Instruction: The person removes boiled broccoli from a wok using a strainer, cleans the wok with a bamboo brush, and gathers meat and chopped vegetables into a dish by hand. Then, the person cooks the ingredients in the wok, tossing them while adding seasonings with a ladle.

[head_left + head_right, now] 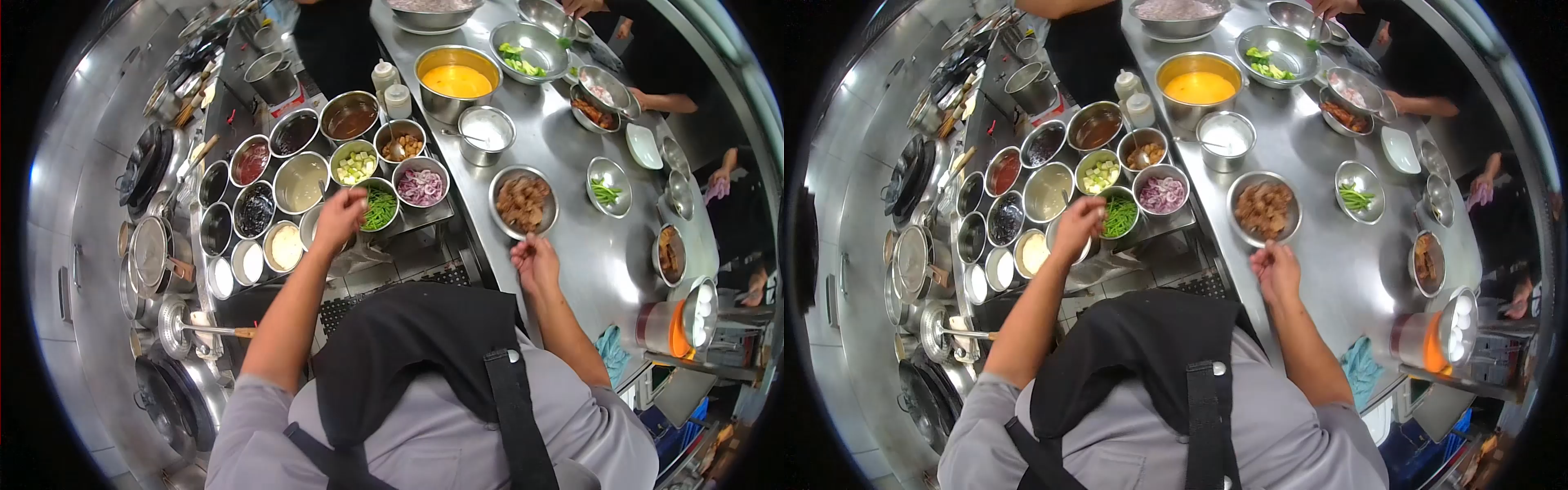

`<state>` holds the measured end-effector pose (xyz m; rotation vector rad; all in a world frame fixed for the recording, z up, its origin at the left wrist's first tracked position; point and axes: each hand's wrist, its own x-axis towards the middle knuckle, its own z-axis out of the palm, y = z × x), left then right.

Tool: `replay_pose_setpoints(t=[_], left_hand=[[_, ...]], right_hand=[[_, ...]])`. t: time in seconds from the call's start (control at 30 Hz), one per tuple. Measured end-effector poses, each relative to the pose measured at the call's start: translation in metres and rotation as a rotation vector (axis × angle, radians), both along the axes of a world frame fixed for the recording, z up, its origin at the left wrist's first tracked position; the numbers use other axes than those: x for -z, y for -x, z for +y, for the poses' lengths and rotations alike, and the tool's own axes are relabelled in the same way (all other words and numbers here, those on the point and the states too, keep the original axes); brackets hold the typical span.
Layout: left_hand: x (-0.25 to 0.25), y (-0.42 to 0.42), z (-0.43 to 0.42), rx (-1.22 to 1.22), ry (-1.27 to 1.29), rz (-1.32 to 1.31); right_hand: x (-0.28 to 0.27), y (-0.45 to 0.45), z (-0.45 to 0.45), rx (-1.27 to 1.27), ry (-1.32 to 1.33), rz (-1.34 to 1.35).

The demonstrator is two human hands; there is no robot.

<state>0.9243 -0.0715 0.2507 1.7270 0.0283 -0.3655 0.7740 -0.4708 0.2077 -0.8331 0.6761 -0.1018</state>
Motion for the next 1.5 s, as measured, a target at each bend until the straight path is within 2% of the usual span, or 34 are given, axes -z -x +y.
replay_pose_setpoints(t=[0.1, 0.27, 0.3, 0.37, 0.43, 0.5, 0.57, 0.63, 0.67, 0.7, 0.77, 0.83, 0.9, 0.97, 1.1, 1.5], left_hand=[[-0.019, -0.07, -0.035, -0.028, 0.107, 0.006], [-0.003, -0.191, -0.066, -0.127, 0.184, 0.017], [-0.006, -0.203, -0.072, -0.121, 0.145, -0.025], [-0.015, -0.22, -0.083, -0.143, 0.241, 0.104], [-0.02, -0.227, -0.097, -0.138, 0.214, 0.109], [-0.022, -0.236, -0.104, -0.139, -0.009, 0.08], [-0.015, -0.233, -0.104, -0.191, -0.08, 0.036], [-0.01, -0.228, -0.09, -0.013, -0.139, -0.09], [-0.006, -0.221, -0.086, -0.064, -0.188, -0.228], [-0.004, -0.216, -0.075, -0.075, -0.19, -0.227], [0.005, -0.204, -0.052, -0.065, -0.497, -0.527], [0.017, -0.174, -0.037, -0.12, -0.452, -0.498], [0.028, -0.143, -0.034, -0.325, -0.107, -0.139], [0.045, -0.13, -0.045, -0.372, 0.117, 0.039], [0.04, -0.127, -0.056, -0.487, 0.288, 0.214], [-0.014, -0.089, -0.026, -0.585, 0.373, 0.126]], right_hand=[[-0.01, 0.036, 0.011, -0.038, 0.013, -0.017], [-0.013, 0.07, 0.012, -0.006, 0.061, -0.052], [-0.011, 0.076, 0.01, 0.012, 0.066, -0.051], [-0.003, 0.084, 0.007, -0.017, 0.118, -0.025], [-0.002, 0.091, 0.003, -0.018, 0.123, -0.027], [-0.01, 0.092, 0.005, 0.007, 0.111, -0.014], [-0.013, 0.091, 0.005, 0.009, 0.101, -0.02], [-0.012, 0.082, 0.004, -0.01, 0.091, -0.034], [-0.011, 0.079, 0.002, -0.026, 0.088, -0.046], [-0.01, 0.076, 0.001, -0.041, 0.084, -0.058], [-0.009, 0.071, 0.0, -0.049, 0.079, -0.054], [-0.008, 0.066, -0.002, -0.054, 0.072, -0.046], [-0.005, 0.062, -0.003, -0.068, 0.091, -0.034], [-0.007, 0.058, -0.003, -0.09, 0.087, -0.009], [-0.012, 0.051, -0.004, -0.145, 0.088, 0.017], [-0.016, 0.029, 0.008, -0.217, 0.185, -0.023]])
